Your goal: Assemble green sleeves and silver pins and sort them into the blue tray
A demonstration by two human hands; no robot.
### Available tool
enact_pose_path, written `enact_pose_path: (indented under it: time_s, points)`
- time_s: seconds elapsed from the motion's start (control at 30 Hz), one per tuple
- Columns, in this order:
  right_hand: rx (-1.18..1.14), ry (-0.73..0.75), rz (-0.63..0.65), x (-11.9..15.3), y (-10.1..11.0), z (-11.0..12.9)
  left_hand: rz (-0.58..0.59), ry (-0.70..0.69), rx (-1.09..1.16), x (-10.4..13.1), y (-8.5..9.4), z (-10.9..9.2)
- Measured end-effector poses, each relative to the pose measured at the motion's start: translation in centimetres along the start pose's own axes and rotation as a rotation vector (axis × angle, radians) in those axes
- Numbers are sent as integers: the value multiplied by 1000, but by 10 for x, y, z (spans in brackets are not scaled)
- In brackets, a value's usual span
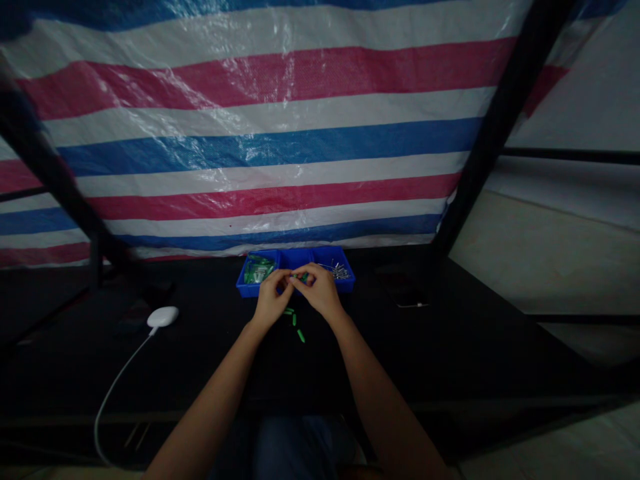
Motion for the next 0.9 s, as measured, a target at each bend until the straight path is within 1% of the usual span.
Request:
enact_pose_path:
  time_s: [0.33,0.7,0.9]
  points:
    - [-53,-55,16,0,-1,-2,12,-4,2,-2,3,-5]
    - [-126,-119,7,0,-1,-8,10,74,-4,-3,7,-4]
    - [-91,-103,7,-1,-1,-9,1,68,-10,-3,7,-2]
Point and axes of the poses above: each hand's wrist, its own x-axis away from the middle knuckle, its own y-axis out of the back of the hand, z = x × y, the point moved 6 cm from there along -x, towards the middle knuckle, and after that the axes turned 2 degrees about x, right-handed, at the moved point
